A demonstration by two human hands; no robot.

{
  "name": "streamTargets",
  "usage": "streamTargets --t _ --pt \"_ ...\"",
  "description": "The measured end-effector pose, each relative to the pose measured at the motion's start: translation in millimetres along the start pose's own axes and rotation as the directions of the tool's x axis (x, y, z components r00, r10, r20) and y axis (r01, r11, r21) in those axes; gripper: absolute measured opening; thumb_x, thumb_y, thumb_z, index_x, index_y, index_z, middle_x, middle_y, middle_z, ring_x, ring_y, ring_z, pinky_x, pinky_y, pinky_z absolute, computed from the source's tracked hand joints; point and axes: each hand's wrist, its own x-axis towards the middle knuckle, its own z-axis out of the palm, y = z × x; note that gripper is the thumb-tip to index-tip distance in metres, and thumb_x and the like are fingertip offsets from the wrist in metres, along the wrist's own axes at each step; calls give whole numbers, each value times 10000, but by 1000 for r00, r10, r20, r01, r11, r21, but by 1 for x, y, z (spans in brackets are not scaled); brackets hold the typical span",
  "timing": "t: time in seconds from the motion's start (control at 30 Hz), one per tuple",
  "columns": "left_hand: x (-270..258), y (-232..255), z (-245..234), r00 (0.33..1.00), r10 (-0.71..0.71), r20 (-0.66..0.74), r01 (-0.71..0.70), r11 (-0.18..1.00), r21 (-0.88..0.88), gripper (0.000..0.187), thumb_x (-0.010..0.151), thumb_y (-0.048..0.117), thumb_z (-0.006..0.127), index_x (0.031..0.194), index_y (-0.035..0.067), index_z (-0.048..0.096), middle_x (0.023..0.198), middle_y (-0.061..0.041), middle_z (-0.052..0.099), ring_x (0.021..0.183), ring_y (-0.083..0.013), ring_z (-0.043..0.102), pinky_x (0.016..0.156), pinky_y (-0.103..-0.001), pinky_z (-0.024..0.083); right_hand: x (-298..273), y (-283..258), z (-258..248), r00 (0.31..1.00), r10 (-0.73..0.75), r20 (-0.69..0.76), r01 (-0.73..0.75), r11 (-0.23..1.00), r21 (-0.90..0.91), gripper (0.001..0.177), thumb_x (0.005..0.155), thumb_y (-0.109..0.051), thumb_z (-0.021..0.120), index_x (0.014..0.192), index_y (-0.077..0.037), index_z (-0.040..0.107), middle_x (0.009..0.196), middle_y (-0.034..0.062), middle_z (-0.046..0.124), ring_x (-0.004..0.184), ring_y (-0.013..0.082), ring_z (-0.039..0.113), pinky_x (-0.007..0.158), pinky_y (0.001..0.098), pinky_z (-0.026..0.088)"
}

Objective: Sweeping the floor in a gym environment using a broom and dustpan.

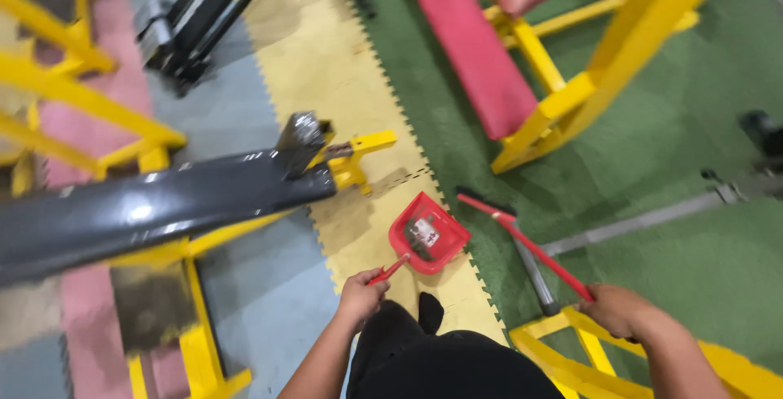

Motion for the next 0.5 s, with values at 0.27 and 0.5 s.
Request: streamTargets --t 0.27,0.5 --pt "-15 118 68 960 78 270 -129 976 178 448 866 106 728 1312 73 701 657 -11 604 473 -100 491 430 -264 402 17 136 45 973 158 -166 -73 900 430 693 904 -504 644 1437 -65 583 1131 186 791 983 299 718 941 406 568" --pt "26 203 122 893 46 448 -226 907 356 415 858 108 742 1271 77 724 686 13 642 502 -86 540 440 -260 448 -20 95 44 933 357 -50 -132 467 874 682 943 -470 661 1508 -120 510 799 123 608 534 245 476 485 405 421"
